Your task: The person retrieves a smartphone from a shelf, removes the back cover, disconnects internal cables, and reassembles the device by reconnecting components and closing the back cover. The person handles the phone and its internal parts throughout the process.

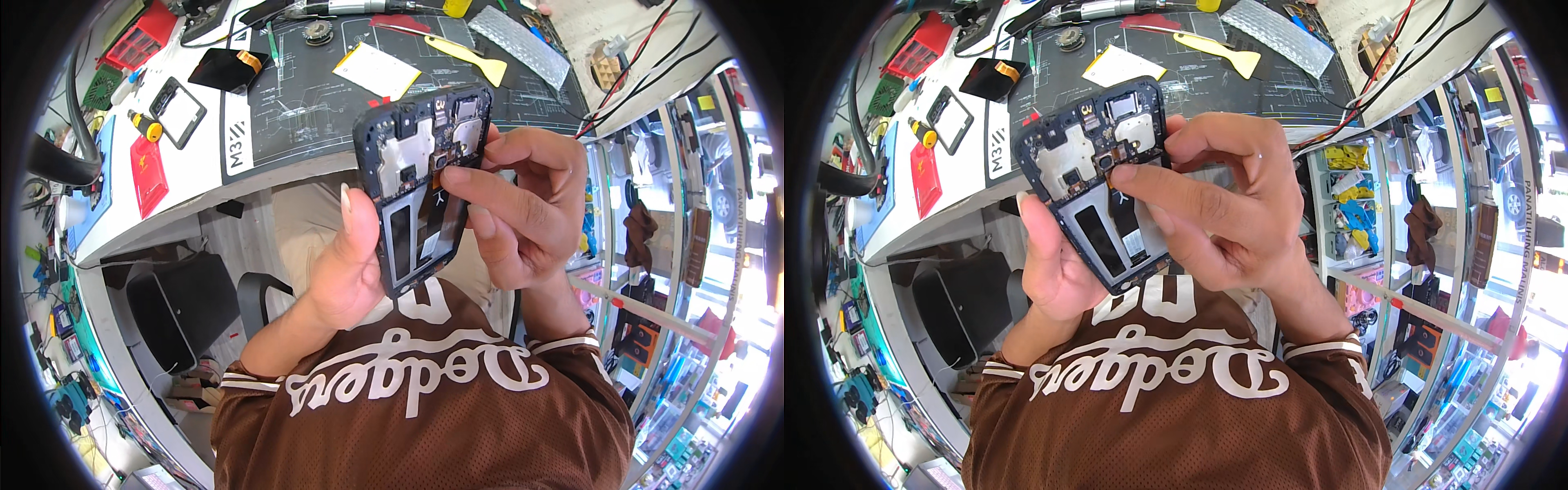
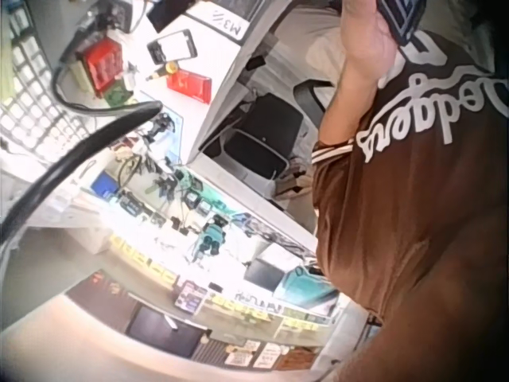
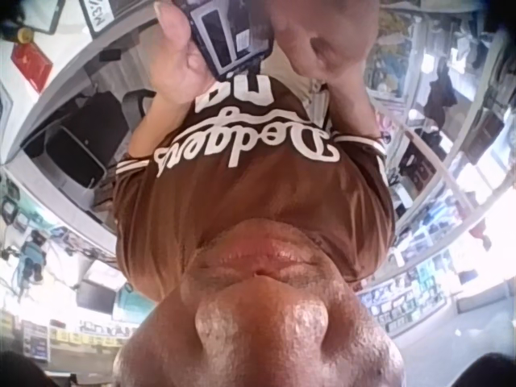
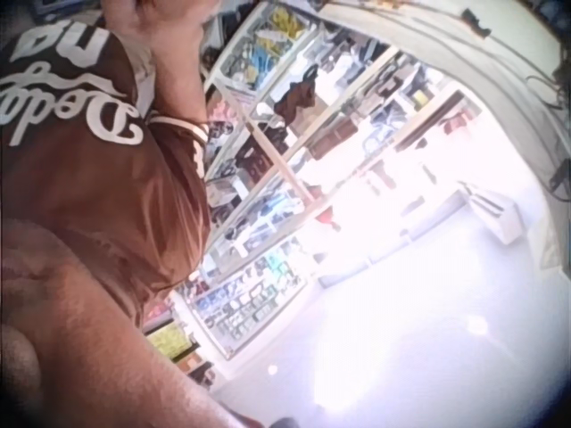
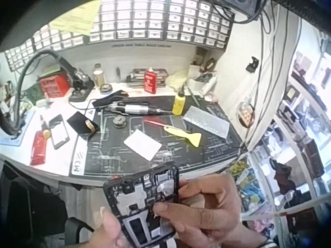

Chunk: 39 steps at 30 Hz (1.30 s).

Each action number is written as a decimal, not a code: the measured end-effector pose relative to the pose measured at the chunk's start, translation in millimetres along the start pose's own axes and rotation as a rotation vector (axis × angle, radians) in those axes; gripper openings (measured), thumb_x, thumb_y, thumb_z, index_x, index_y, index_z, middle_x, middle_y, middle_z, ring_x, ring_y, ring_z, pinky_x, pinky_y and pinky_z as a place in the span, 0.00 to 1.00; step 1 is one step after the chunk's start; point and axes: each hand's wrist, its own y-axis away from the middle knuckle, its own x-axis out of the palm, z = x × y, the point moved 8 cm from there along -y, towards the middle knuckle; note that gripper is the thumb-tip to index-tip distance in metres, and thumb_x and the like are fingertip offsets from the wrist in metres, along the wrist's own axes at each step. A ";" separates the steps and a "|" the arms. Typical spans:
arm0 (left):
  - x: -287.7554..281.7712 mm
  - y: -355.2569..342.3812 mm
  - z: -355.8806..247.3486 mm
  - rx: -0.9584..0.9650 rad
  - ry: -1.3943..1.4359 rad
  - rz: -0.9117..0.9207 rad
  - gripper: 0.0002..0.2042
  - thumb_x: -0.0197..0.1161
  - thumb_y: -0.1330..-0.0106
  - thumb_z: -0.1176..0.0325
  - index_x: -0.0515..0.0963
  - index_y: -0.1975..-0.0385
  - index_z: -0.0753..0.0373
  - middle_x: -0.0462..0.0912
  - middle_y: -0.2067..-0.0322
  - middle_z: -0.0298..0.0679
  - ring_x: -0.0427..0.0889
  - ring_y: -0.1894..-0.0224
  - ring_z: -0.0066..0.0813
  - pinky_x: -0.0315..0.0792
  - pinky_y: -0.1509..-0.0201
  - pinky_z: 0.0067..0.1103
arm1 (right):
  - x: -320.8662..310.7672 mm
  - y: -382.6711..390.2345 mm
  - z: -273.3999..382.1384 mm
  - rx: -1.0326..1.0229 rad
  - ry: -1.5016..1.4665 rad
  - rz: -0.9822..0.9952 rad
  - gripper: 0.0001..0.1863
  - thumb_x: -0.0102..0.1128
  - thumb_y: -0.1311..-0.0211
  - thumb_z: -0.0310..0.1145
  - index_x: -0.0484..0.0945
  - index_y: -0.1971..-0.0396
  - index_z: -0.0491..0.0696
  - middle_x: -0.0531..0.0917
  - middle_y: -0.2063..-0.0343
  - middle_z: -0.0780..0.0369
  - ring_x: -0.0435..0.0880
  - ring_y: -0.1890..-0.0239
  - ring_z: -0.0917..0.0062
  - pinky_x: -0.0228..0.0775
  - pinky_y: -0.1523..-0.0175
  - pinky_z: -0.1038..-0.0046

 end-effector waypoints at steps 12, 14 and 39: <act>-8.9 9.7 4.5 -0.057 -0.140 0.032 0.45 0.40 0.25 0.30 0.54 0.24 0.66 0.67 0.29 0.44 0.70 0.30 0.34 0.65 0.27 0.32 | 2.4 6.7 -2.3 0.050 -0.012 0.037 0.18 0.68 0.45 0.21 0.90 0.54 0.50 0.74 0.57 0.58 0.80 0.59 0.73 0.82 0.46 0.69; -7.6 7.2 3.4 -0.039 -0.115 -0.020 0.44 0.40 0.25 0.31 0.56 0.24 0.65 0.70 0.32 0.43 0.74 0.33 0.32 0.69 0.30 0.30 | 6.6 7.7 -6.6 0.042 0.010 0.054 0.17 0.68 0.44 0.22 0.90 0.53 0.51 0.74 0.56 0.58 0.80 0.58 0.71 0.81 0.48 0.70; -32.2 -25.7 -18.0 -0.095 0.475 0.096 0.37 0.28 0.18 0.42 0.51 0.23 0.68 0.61 0.27 0.57 0.75 0.35 0.60 0.74 0.33 0.48 | 9.5 31.2 -7.3 0.175 -0.227 0.186 0.19 0.75 0.52 0.27 0.90 0.55 0.48 0.83 0.54 0.57 0.81 0.58 0.73 0.72 0.61 0.75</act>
